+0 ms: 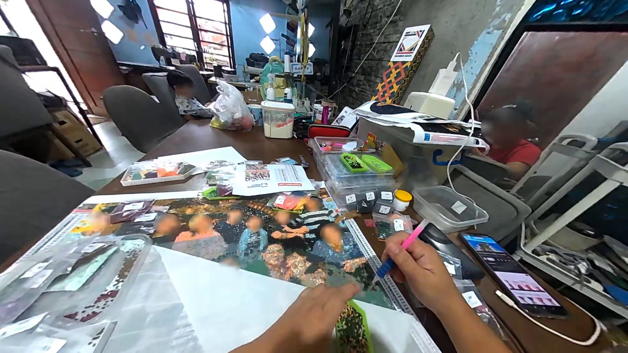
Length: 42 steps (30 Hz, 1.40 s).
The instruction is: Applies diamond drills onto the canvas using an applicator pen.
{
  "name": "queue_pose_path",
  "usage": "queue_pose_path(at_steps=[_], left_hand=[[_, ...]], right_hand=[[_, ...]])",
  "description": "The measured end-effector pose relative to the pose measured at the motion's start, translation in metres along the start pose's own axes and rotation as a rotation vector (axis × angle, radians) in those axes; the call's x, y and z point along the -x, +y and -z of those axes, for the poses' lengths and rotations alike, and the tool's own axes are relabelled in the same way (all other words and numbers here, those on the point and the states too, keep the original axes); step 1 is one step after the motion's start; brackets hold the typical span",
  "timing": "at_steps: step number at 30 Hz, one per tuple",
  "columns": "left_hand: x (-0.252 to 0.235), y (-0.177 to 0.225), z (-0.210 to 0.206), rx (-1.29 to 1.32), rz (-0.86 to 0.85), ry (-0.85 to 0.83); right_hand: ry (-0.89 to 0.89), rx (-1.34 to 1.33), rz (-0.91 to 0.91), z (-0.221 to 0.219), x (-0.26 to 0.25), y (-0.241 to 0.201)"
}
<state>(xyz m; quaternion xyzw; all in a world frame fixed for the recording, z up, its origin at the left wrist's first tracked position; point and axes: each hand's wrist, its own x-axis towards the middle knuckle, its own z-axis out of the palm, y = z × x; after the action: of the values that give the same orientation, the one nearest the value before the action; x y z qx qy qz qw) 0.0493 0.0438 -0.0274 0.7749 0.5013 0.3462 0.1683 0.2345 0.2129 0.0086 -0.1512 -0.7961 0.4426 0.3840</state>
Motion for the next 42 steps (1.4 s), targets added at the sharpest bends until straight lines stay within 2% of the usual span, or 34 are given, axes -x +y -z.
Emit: queue_pose_path(at_steps=[12, 15, 18, 30, 42], left_hand=[[-0.0008, -0.0037, 0.0017, 0.068, -0.064, -0.023], [-0.002, -0.0007, 0.0013, 0.078, -0.132, 0.015], [-0.0033, -0.0011, -0.0003, 0.009, -0.172, 0.127], [-0.0034, -0.0084, -0.0048, 0.033, -0.16, 0.252], [-0.0033, -0.0054, -0.0018, 0.067, -0.049, 0.18]], right_hand=[[0.011, 0.011, 0.008, 0.0025, -0.0007, -0.0012], [0.022, 0.021, 0.015, 0.0026, -0.0009, -0.0009], [0.028, 0.026, 0.021, 0.0036, -0.0012, -0.0002], [0.018, 0.01, 0.034, 0.0032, -0.0008, 0.0018], [0.026, 0.005, 0.028, 0.0036, -0.0006, 0.001]])
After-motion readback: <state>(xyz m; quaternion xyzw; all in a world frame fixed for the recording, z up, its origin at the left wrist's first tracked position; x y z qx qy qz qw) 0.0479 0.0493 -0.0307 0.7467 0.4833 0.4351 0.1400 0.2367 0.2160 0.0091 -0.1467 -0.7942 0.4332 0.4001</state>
